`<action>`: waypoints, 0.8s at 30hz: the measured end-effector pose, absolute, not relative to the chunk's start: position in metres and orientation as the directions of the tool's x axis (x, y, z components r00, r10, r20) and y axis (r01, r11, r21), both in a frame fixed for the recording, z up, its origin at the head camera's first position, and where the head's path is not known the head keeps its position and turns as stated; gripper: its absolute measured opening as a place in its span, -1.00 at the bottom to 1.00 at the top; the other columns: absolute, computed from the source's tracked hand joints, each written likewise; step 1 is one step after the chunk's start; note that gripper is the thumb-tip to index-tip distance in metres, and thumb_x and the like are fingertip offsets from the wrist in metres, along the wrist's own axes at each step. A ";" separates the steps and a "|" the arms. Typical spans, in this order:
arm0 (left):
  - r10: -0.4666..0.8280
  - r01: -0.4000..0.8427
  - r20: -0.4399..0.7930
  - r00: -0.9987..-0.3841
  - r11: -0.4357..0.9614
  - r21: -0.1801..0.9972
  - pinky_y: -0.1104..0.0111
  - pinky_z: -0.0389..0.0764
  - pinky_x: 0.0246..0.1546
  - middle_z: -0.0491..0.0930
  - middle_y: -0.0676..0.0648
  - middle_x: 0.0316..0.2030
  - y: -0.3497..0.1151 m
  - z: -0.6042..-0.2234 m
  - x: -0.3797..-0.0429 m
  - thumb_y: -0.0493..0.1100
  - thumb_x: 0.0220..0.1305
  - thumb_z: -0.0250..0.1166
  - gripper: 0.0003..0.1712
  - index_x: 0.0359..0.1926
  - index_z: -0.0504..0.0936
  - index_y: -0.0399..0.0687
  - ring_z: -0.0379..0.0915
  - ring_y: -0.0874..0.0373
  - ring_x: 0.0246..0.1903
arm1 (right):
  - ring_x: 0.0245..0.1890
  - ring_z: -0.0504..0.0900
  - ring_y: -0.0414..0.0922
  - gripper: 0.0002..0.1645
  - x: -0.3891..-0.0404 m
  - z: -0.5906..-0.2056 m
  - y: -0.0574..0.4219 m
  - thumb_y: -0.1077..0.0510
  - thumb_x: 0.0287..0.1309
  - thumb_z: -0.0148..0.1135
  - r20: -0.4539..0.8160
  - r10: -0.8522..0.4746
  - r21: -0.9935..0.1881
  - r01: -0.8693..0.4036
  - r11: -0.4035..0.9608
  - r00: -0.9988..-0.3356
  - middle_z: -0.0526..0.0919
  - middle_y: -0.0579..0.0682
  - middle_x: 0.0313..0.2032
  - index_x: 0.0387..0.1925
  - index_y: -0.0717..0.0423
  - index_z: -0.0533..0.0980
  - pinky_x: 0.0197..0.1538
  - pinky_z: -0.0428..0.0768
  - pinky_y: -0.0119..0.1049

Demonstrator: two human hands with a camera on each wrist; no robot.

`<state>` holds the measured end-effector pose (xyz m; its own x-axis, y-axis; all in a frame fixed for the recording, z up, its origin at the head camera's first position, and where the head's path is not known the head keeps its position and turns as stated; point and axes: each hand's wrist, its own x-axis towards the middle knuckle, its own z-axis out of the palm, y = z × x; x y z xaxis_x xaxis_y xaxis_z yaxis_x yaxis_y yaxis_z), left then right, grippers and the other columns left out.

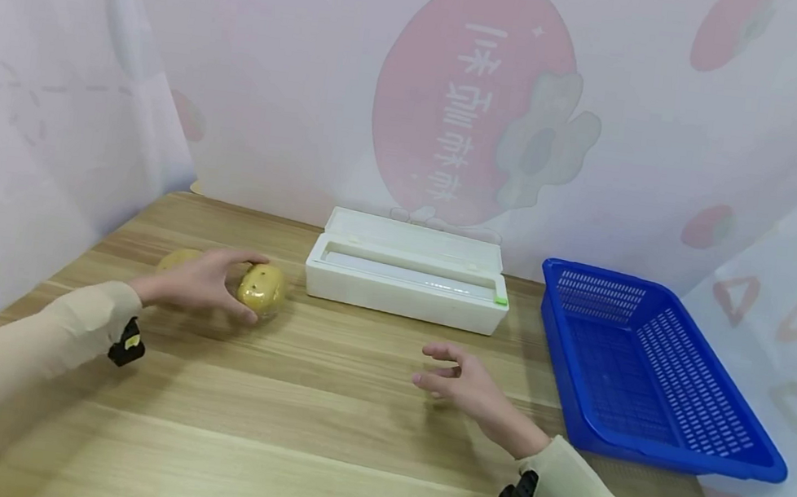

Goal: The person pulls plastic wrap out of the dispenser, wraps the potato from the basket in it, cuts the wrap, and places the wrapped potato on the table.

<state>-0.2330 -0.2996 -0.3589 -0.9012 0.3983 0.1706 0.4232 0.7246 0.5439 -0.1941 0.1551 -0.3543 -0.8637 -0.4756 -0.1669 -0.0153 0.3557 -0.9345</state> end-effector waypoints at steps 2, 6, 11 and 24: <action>0.399 0.421 0.165 -0.902 0.729 0.540 -0.19 0.19 0.24 0.39 -0.30 0.26 -0.307 -0.359 -0.236 0.10 -0.25 0.68 0.17 0.33 0.34 -0.35 0.21 -0.28 0.27 | -0.01 0.58 0.05 -0.16 -0.196 -0.354 0.155 0.02 0.16 0.42 -0.176 -0.475 -0.931 -0.011 0.365 -0.862 0.36 0.32 0.25 0.33 0.33 0.29 0.06 0.54 0.03; 0.397 0.410 0.136 -0.908 0.772 0.486 -0.20 0.18 0.24 0.37 -0.29 0.28 -0.320 -0.360 -0.241 0.15 -0.24 0.66 0.19 0.35 0.33 -0.32 0.18 -0.29 0.28 | -0.03 0.57 0.09 -0.19 -0.199 -0.353 0.154 0.01 0.18 0.39 -0.177 -0.478 -0.929 -0.015 0.371 -0.860 0.41 0.33 0.21 0.31 0.35 0.31 0.06 0.54 0.02; 0.390 0.399 0.107 -0.914 0.826 0.398 -0.23 0.12 0.23 0.38 -0.28 0.28 -0.328 -0.360 -0.245 0.26 -0.25 0.63 0.23 0.35 0.33 -0.30 0.16 -0.32 0.26 | 0.02 0.54 0.17 -0.20 -0.201 -0.351 0.153 0.01 0.20 0.38 -0.185 -0.476 -0.928 -0.007 0.372 -0.860 0.43 0.33 0.19 0.31 0.36 0.31 0.07 0.53 0.04; 0.374 0.373 0.056 -0.926 0.880 0.294 -0.32 -0.25 0.27 0.32 -0.34 0.30 -0.323 -0.355 -0.243 0.33 -0.14 0.53 0.21 0.38 0.30 -0.29 -0.01 -0.39 0.32 | 0.00 0.55 0.20 -0.33 -0.205 -0.334 0.157 0.06 0.26 0.32 -0.134 -0.456 -0.931 -0.046 0.361 -0.880 0.42 0.25 0.23 0.30 0.27 0.36 0.11 0.48 0.12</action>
